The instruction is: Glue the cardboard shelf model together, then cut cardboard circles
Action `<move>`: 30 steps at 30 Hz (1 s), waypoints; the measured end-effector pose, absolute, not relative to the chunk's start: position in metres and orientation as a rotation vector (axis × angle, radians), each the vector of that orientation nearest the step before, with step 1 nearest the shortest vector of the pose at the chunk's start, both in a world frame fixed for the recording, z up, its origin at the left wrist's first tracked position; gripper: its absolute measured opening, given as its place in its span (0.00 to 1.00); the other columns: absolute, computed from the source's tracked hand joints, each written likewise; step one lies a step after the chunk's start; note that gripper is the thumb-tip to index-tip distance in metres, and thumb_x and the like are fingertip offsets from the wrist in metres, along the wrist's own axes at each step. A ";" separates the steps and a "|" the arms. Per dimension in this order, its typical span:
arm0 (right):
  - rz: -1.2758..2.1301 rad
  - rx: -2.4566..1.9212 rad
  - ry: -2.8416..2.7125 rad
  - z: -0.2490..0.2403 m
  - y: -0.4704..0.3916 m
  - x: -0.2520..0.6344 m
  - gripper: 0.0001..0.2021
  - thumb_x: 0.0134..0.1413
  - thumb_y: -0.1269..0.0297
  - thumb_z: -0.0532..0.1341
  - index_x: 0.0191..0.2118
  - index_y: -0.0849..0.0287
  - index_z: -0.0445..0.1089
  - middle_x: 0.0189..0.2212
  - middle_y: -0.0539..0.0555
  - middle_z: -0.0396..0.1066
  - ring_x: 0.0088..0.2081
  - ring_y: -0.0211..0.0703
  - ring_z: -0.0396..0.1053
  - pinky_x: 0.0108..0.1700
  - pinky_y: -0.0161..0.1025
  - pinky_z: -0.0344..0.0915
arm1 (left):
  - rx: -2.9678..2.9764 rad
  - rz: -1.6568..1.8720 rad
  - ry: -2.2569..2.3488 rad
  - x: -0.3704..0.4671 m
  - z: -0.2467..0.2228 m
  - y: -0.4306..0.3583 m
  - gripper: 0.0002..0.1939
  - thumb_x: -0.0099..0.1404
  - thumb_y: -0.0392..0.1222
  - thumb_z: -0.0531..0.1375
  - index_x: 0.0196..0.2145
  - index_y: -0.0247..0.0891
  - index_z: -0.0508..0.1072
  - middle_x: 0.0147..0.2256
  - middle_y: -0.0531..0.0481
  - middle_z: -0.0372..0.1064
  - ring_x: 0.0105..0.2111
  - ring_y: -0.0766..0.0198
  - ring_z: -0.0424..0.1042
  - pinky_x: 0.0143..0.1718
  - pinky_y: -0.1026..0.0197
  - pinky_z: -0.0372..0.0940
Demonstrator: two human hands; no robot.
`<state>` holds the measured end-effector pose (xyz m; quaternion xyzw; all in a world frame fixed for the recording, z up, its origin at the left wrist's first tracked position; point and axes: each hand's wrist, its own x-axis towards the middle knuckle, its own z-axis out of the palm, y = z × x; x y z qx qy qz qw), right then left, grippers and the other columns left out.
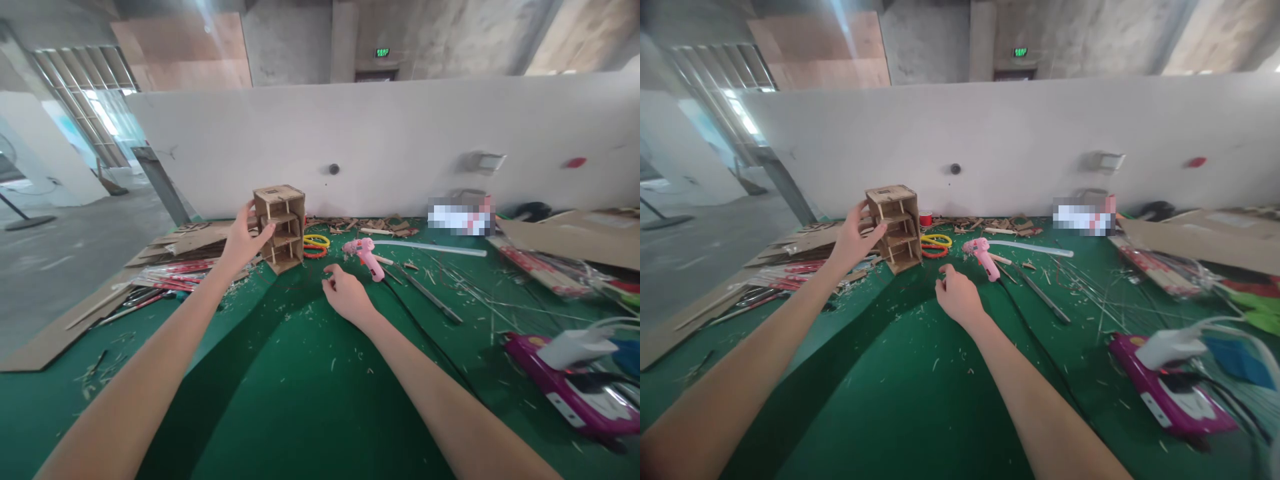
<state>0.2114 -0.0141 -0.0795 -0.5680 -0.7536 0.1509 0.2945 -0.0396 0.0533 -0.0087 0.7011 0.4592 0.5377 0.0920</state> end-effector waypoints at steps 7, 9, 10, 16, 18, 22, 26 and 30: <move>0.390 -1.511 -2.019 -0.079 -0.015 0.211 0.14 0.61 0.66 0.54 0.52 0.59 0.64 0.33 0.54 0.75 0.34 0.44 0.71 0.34 0.36 0.59 | 2.015 1.581 1.381 -0.033 -0.008 0.054 0.36 0.60 0.52 0.63 0.61 0.38 0.56 0.56 0.34 0.64 0.48 0.53 0.73 0.49 0.48 0.69; 0.388 -1.510 -2.021 -0.079 -0.015 0.211 0.14 0.61 0.66 0.54 0.52 0.60 0.64 0.33 0.54 0.75 0.34 0.44 0.71 0.34 0.36 0.59 | 2.004 1.587 1.386 -0.032 -0.009 0.054 0.35 0.61 0.52 0.63 0.60 0.38 0.57 0.56 0.33 0.63 0.50 0.52 0.72 0.50 0.48 0.68; 0.388 -1.511 -2.023 -0.079 -0.015 0.211 0.15 0.61 0.66 0.54 0.52 0.60 0.64 0.33 0.54 0.75 0.34 0.44 0.70 0.34 0.36 0.59 | 1.996 1.596 1.394 -0.032 -0.010 0.054 0.34 0.61 0.52 0.63 0.60 0.38 0.57 0.57 0.33 0.63 0.50 0.51 0.71 0.50 0.47 0.68; 0.381 -1.515 -2.039 -0.076 -0.017 0.211 0.14 0.61 0.67 0.54 0.52 0.60 0.64 0.33 0.53 0.74 0.34 0.43 0.70 0.32 0.35 0.58 | 1.964 1.641 1.442 -0.029 -0.015 0.055 0.31 0.61 0.54 0.62 0.57 0.37 0.61 0.56 0.36 0.65 0.53 0.52 0.70 0.52 0.50 0.66; 0.378 -1.514 -2.044 -0.076 -0.018 0.210 0.14 0.61 0.67 0.54 0.52 0.60 0.64 0.32 0.53 0.74 0.34 0.43 0.70 0.32 0.35 0.57 | 1.916 1.624 1.468 -0.030 -0.016 0.055 0.32 0.60 0.56 0.62 0.56 0.37 0.62 0.55 0.37 0.66 0.51 0.52 0.71 0.51 0.51 0.68; 0.377 -1.513 -2.053 -0.075 -0.018 0.210 0.13 0.61 0.67 0.54 0.51 0.59 0.64 0.32 0.52 0.74 0.33 0.42 0.70 0.33 0.34 0.57 | 1.821 1.563 1.480 -0.034 -0.017 0.055 0.36 0.58 0.56 0.63 0.58 0.36 0.60 0.53 0.35 0.68 0.48 0.52 0.73 0.44 0.53 0.71; 0.367 -1.516 -2.055 -0.077 -0.016 0.210 0.13 0.61 0.67 0.54 0.51 0.59 0.64 0.33 0.53 0.74 0.34 0.42 0.70 0.33 0.34 0.57 | 1.847 1.510 1.464 -0.038 -0.019 0.055 0.39 0.57 0.56 0.65 0.59 0.34 0.58 0.54 0.34 0.66 0.48 0.52 0.72 0.42 0.55 0.72; 0.364 -1.517 -2.058 -0.078 -0.016 0.210 0.14 0.61 0.67 0.54 0.51 0.59 0.64 0.33 0.53 0.74 0.34 0.42 0.70 0.33 0.35 0.57 | 1.948 1.448 1.556 -0.046 -0.023 0.063 0.39 0.61 0.59 0.60 0.61 0.34 0.55 0.54 0.34 0.67 0.48 0.54 0.73 0.39 0.58 0.72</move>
